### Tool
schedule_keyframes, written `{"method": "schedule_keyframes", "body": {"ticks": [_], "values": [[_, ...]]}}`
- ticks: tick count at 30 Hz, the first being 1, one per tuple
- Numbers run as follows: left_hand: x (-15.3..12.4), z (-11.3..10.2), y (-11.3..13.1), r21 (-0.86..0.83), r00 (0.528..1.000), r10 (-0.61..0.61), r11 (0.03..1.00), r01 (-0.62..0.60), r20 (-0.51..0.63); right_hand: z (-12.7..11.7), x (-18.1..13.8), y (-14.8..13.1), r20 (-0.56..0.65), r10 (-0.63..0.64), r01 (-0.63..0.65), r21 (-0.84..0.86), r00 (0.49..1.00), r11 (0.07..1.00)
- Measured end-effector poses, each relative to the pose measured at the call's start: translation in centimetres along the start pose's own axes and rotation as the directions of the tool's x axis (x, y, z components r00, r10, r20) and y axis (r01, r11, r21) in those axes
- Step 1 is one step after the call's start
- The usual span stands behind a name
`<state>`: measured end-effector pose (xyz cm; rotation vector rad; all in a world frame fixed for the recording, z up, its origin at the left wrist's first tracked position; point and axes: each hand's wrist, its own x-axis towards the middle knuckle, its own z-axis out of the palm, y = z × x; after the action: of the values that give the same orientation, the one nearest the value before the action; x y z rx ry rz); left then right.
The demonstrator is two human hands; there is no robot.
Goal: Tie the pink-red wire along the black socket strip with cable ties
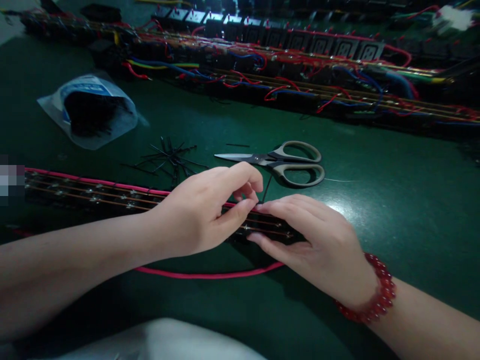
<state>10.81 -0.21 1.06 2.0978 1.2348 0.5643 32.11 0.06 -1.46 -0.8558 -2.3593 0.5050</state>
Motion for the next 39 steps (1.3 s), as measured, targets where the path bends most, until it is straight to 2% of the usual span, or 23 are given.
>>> {"method": "schedule_keyframes", "body": {"ticks": [12, 19, 23, 26, 29, 31, 32, 34, 39], "values": [[0.2, 0.5, -0.6, 0.219, 0.989, 0.137, 0.965, -0.147, 0.057, 0.3, -0.3, 0.1, 0.005, 0.186, -0.186, -0.018, 0.983, 0.982], [0.2, 0.6, -0.6, 0.234, 0.986, 0.153, 0.958, -0.165, 0.07, 0.2, 0.0, 0.0, 0.031, 0.138, -0.138, 0.0, 0.99, 0.99], [0.3, 0.6, -0.7, 0.248, 0.984, 0.161, 0.953, -0.174, 0.071, -0.1, 0.1, -0.1, 0.06, 0.192, -0.197, 0.083, 0.98, 0.977], [0.3, 0.6, -0.7, 0.237, 0.986, 0.153, 0.957, -0.165, 0.071, -0.6, 0.1, 0.1, 0.102, 0.314, -0.33, 0.313, 0.944, 0.891], [0.3, 0.5, -0.7, 0.203, 0.987, 0.138, 0.967, -0.152, 0.081, -0.9, 0.3, 0.3, 0.175, 0.475, -0.486, 0.549, 0.863, 0.68], [0.2, 0.4, -0.6, 0.185, 0.986, 0.14, 0.97, -0.155, 0.091, -1.0, 0.6, 0.3, 0.234, 0.536, -0.555, 0.596, 0.812, 0.581], [0.1, 0.3, -0.5, 0.18, 0.985, 0.144, 0.971, -0.159, 0.095, -1.0, 0.8, 0.3, 0.254, 0.548, -0.576, 0.591, 0.797, 0.564], [0.0, 0.1, -0.4, 0.173, 0.982, 0.153, 0.97, -0.17, 0.106, -1.2, 1.1, 0.2, 0.276, 0.549, -0.599, 0.549, 0.789, 0.583], [-0.2, 0.2, 0.0, 0.101, 0.964, 0.208, 0.969, -0.226, 0.165, -2.1, 1.8, 0.1, 0.346, 0.457, -0.573, 0.449, 0.819, 0.686]]}}
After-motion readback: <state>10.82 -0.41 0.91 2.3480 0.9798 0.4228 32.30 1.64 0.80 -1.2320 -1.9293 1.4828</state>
